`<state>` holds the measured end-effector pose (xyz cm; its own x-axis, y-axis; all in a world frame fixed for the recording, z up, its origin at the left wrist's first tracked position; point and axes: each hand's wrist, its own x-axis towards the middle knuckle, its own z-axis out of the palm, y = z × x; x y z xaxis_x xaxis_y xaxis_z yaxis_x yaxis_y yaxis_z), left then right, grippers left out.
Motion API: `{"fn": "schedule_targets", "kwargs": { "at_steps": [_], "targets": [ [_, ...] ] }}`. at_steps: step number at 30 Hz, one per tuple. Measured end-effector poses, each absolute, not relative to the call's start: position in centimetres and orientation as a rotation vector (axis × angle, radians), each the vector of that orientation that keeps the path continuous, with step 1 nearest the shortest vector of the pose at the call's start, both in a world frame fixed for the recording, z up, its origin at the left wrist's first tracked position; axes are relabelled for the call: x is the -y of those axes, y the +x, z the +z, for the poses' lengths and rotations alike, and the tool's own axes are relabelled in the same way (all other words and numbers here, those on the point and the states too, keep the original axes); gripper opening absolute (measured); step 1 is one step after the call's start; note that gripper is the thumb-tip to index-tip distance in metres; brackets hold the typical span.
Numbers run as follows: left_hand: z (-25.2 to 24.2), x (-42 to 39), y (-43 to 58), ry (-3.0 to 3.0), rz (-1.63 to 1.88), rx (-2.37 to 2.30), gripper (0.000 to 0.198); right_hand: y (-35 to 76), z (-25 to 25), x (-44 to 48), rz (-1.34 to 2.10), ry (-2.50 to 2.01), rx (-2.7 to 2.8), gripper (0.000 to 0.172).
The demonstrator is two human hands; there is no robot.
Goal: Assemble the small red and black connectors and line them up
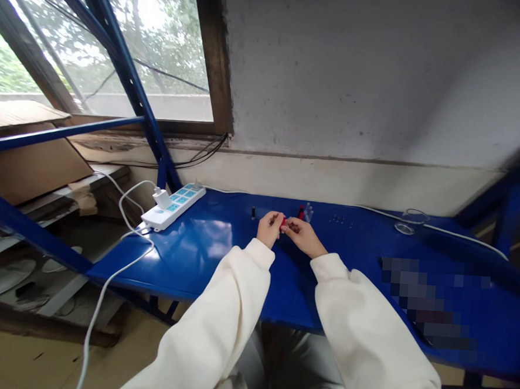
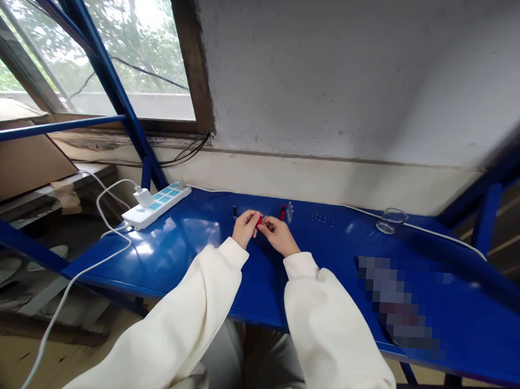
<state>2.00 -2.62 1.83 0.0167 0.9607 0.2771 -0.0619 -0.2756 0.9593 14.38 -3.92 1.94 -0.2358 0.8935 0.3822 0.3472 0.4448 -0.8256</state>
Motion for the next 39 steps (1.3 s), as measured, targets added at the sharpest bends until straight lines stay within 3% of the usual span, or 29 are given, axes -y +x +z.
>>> {"fn": "schedule_targets", "kwargs": {
  "at_steps": [5, 10, 14, 20, 39],
  "targets": [
    [1.4, 2.4, 2.1, 1.397, 1.427, -1.082, 0.019, 15.0, 2.0, 3.8, 0.638, -1.214, 1.850, 0.028],
    [1.3, 2.4, 2.2, 1.458, 1.396, -1.167, 0.014, 17.3, 1.5, 2.9, 0.285, -1.621, 1.703, 0.019],
    [1.1, 2.7, 2.2, 1.595, 1.333, -1.207, 0.014, 18.3, 1.0, 2.5, 0.246, -1.878, 1.584, 0.015],
    [0.6, 2.8, 2.1, 1.805, 1.315, -1.214, 0.016, 17.9, 0.6, 2.1, 0.250, -1.905, 1.590, 0.018],
    [1.4, 3.4, 2.3, 1.696, 1.463, -1.173, 0.014, 17.7, 0.4, 2.0, 0.260, -1.936, 1.607, 0.024]
  ]
}}
